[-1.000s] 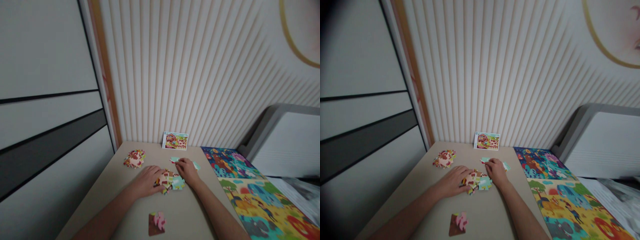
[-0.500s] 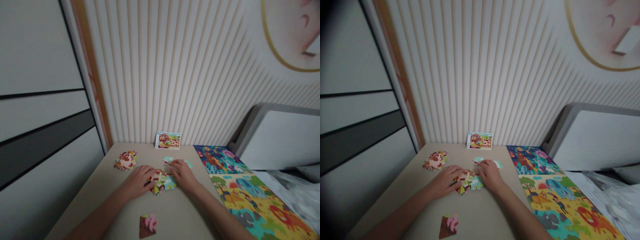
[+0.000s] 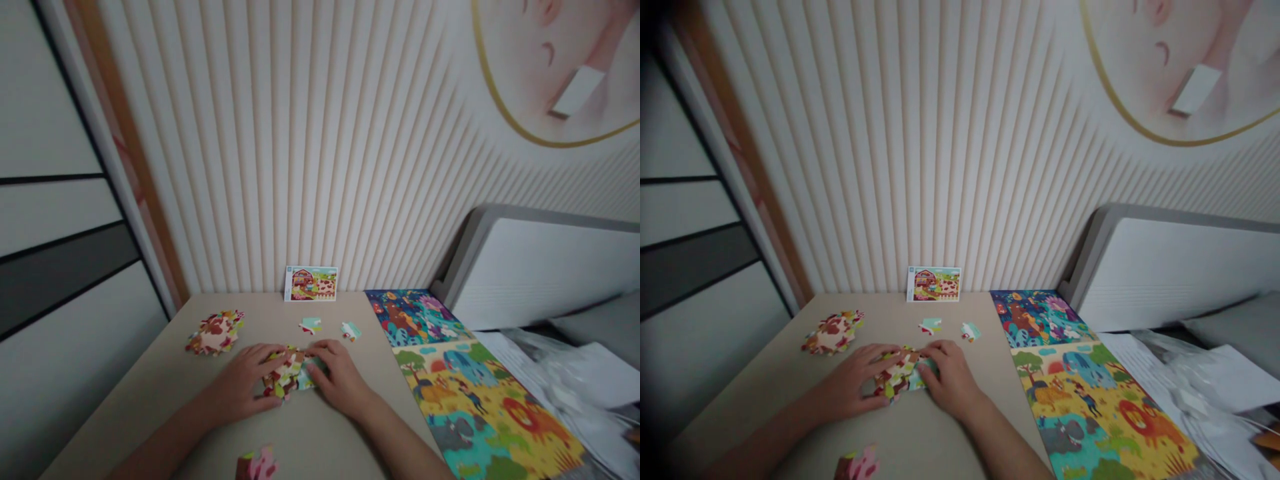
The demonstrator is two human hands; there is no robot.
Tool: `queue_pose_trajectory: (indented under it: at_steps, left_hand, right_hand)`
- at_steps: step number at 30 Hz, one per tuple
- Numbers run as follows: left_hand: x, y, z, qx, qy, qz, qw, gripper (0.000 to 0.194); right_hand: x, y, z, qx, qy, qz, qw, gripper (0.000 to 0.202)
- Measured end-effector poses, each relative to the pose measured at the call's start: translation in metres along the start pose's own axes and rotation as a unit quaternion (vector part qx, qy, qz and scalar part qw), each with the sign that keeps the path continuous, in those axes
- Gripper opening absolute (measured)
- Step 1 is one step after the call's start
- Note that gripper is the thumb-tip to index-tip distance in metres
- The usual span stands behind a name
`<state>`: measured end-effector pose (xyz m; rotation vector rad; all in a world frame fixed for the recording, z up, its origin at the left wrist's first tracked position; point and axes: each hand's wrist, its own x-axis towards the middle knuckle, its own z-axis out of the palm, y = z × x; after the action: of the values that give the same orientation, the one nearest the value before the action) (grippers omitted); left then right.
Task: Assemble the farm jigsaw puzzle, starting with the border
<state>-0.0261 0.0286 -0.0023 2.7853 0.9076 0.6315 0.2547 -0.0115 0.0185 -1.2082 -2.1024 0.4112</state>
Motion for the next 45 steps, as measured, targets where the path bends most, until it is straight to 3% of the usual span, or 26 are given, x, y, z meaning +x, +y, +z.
queue_pose_trajectory:
  at_steps: [5, 15, 24, 30, 34, 40, 45]
  left_hand:
    - [0.001, 0.004, 0.001, 0.003, -0.011, 0.009, 1.000, 0.066]
    - [0.003, 0.009, 0.000, -0.011, -0.011, 0.012, 1.000, 0.062]
    - [0.002, 0.008, 0.000, -0.021, 0.006, 0.023, 0.999, 0.062]
    - [0.002, 0.006, 0.002, -0.017, 0.000, 0.029, 0.999, 0.066]
    - [0.002, 0.009, 0.000, -0.012, -0.003, 0.020, 1.000, 0.061]
    - [0.003, 0.012, -0.002, -0.034, 0.007, 0.019, 0.999, 0.053]
    - [0.005, 0.014, -0.005, -0.094, -0.005, -0.045, 0.995, 0.059]
  right_hand:
    - [0.001, 0.005, -0.009, -0.020, 0.016, 0.012, 1.000, 0.029]
    - [-0.002, 0.000, -0.001, -0.013, -0.017, 0.008, 1.000, 0.030]
    - [-0.002, -0.002, -0.007, -0.031, -0.044, 0.019, 0.998, 0.034]
    - [-0.002, -0.001, -0.027, -0.052, -0.067, 0.023, 0.996, 0.053]
    - [-0.002, -0.001, -0.027, -0.049, -0.101, 0.035, 0.993, 0.061]
    - [-0.003, 0.000, -0.016, -0.037, -0.099, 0.061, 0.993, 0.056]
    - [-0.001, 0.006, -0.013, 0.024, -0.071, 0.084, 0.994, 0.042]
